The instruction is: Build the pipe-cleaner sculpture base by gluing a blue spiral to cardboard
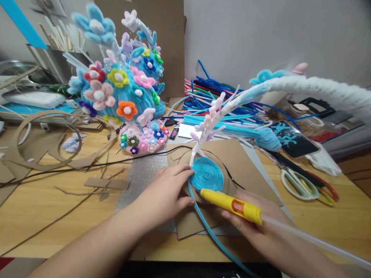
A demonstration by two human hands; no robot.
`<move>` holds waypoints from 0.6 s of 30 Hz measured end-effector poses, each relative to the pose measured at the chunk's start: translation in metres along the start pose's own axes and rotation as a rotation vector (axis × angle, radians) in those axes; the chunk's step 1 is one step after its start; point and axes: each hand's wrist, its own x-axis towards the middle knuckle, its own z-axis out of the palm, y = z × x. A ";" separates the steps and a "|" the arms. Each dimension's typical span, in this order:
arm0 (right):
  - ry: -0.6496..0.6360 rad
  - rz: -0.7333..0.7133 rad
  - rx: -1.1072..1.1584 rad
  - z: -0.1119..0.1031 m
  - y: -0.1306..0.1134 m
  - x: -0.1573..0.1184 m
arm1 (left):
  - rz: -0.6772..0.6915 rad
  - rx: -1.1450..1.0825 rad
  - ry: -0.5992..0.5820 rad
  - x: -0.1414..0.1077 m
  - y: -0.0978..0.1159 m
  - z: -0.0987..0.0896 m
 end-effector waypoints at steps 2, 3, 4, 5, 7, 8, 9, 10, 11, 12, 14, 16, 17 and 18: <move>-0.045 0.026 -0.026 0.000 0.002 -0.002 | -0.001 0.003 0.000 0.000 0.000 0.000; -0.043 0.032 -0.035 0.000 0.004 -0.004 | -0.002 0.007 -0.001 0.000 0.000 0.001; -0.037 0.036 -0.039 0.000 0.005 -0.005 | -0.003 0.012 -0.003 -0.001 -0.001 0.001; -0.038 0.041 -0.039 0.000 0.006 -0.006 | -0.004 0.019 -0.004 -0.001 -0.001 0.001; -0.025 0.053 -0.039 0.000 0.008 -0.008 | -0.008 0.031 -0.008 -0.001 -0.001 0.001; -0.031 0.062 -0.039 -0.001 0.008 -0.009 | -0.008 0.034 -0.011 -0.001 -0.001 0.001; -0.032 0.069 -0.039 -0.001 0.008 -0.010 | -0.010 0.036 -0.011 0.000 -0.001 0.001; -0.029 0.073 -0.038 -0.002 0.008 -0.011 | -0.010 0.037 -0.013 0.000 -0.002 0.001; -0.025 0.075 -0.036 -0.002 0.008 -0.011 | -0.011 0.037 -0.014 0.000 -0.002 0.002; -0.025 0.073 -0.032 -0.003 0.008 -0.011 | -0.010 0.038 -0.015 0.000 -0.002 0.002; -0.027 0.070 -0.025 -0.005 0.009 -0.012 | -0.012 0.040 -0.016 0.001 -0.002 0.002; -0.041 0.081 -0.022 -0.007 0.010 -0.013 | -0.010 0.043 -0.016 0.001 -0.002 0.001; -0.051 0.089 -0.022 -0.008 0.011 -0.014 | -0.010 0.045 -0.018 0.001 -0.001 0.001; -0.056 0.094 -0.022 -0.009 0.013 -0.015 | -0.009 0.046 -0.019 0.001 -0.001 0.001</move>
